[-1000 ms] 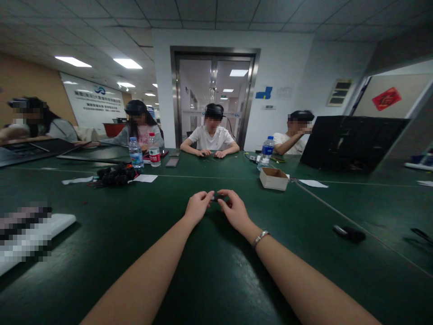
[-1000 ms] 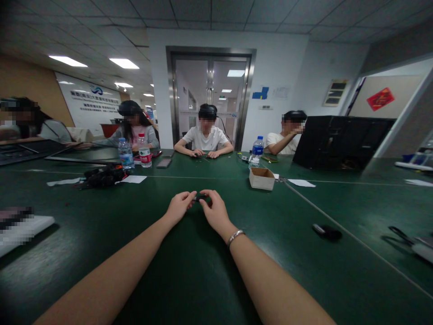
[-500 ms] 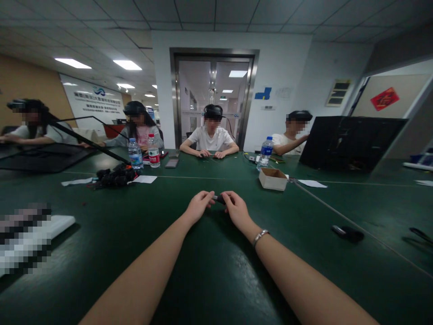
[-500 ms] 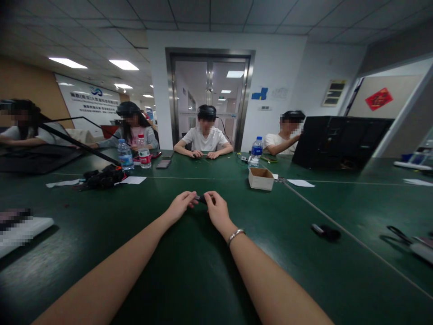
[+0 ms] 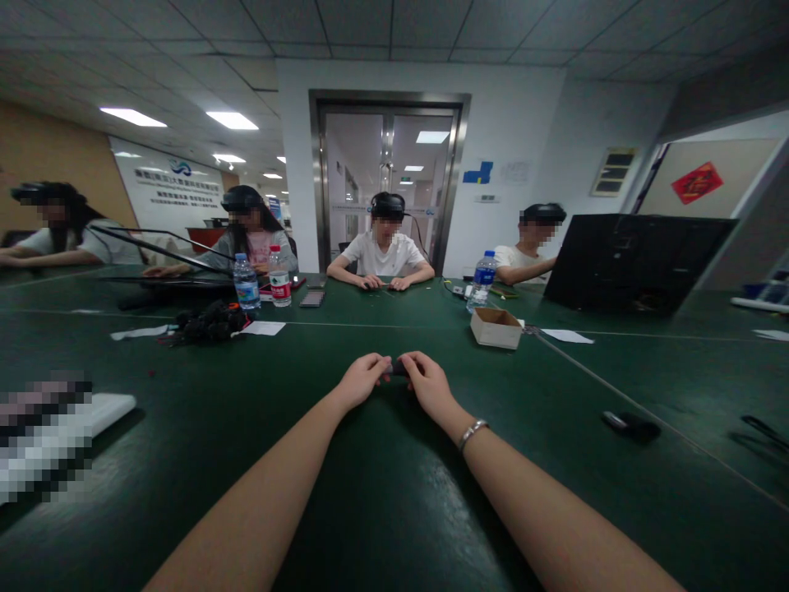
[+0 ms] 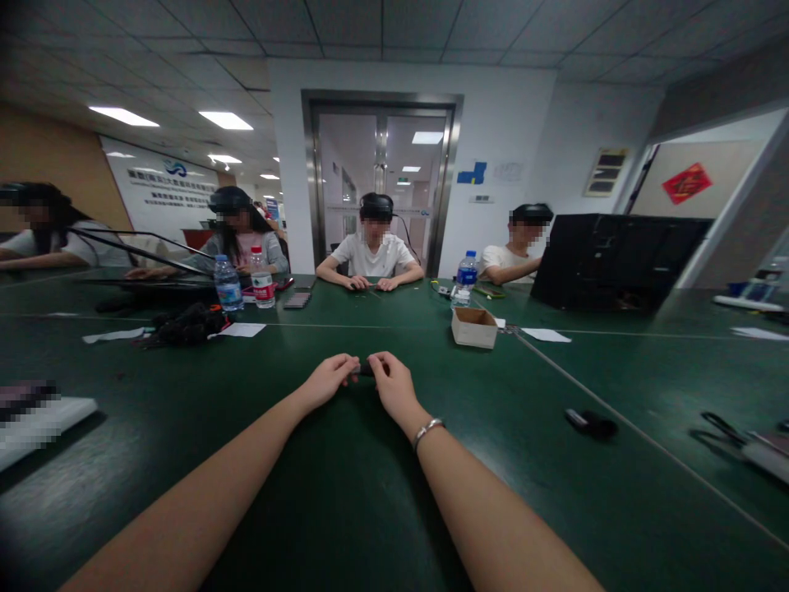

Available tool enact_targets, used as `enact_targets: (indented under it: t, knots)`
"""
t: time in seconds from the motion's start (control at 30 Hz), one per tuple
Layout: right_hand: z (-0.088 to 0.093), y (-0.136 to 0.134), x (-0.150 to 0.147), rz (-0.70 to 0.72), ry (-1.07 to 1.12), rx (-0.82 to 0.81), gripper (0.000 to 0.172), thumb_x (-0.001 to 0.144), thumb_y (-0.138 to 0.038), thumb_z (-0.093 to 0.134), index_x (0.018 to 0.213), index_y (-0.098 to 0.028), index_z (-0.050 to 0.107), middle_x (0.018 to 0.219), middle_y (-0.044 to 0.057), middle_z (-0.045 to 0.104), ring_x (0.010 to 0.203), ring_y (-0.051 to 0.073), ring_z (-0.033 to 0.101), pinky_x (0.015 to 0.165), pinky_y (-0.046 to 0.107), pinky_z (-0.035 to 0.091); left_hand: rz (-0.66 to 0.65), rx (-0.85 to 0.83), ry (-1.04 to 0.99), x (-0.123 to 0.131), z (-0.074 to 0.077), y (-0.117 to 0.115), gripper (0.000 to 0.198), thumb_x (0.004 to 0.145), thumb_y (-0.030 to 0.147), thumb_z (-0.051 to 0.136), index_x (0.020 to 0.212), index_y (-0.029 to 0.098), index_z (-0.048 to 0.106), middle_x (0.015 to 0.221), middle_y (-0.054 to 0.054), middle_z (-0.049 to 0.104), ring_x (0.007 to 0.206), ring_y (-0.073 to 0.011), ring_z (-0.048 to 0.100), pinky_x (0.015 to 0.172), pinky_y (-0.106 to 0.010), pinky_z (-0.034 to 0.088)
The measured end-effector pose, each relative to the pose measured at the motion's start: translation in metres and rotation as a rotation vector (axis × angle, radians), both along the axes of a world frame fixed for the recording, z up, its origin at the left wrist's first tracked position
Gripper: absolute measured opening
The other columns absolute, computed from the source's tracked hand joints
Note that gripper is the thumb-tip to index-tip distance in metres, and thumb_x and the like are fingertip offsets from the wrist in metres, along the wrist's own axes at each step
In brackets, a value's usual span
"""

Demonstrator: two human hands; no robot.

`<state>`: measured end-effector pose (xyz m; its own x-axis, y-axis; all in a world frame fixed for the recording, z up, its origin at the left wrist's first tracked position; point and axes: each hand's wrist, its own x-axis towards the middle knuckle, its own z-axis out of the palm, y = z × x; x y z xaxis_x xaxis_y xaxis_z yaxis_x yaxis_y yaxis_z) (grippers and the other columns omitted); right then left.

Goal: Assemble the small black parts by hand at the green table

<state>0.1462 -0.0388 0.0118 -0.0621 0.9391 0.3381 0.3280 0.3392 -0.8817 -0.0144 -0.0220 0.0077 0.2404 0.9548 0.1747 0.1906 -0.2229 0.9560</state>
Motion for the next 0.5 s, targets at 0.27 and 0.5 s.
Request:
enact_targets:
  t: [0.27, 0.5]
  knots:
    - [-0.0028, 0.0032, 0.0000, 0.007, 0.027, 0.012, 0.033, 0.080, -0.048, 0.050, 0.085, -0.018, 0.062, 0.067, 0.000, 0.059, 0.049, 0.010, 0.048, 0.046, 0.023, 0.039, 0.023, 0.035, -0.111, 0.0013, -0.0019, 0.0002, 0.034, 0.070, 0.044, 0.066, 0.090, 0.017, 0.058, 0.085, -0.005, 0.064, 0.080, -0.0164, 0.059, 0.075, -0.028, 0.044]
    - [-0.0018, 0.0023, 0.0001, 0.017, 0.010, 0.010, 0.033, 0.080, -0.048, 0.049, 0.087, -0.018, 0.061, 0.075, 0.001, 0.060, 0.053, 0.010, 0.050, 0.048, 0.023, 0.041, -0.007, 0.115, 0.221, -0.0006, -0.0081, 0.0011, 0.037, 0.083, 0.048, 0.044, 0.073, 0.019, 0.062, 0.070, -0.002, 0.062, 0.066, -0.0151, 0.054, 0.065, -0.026, 0.040]
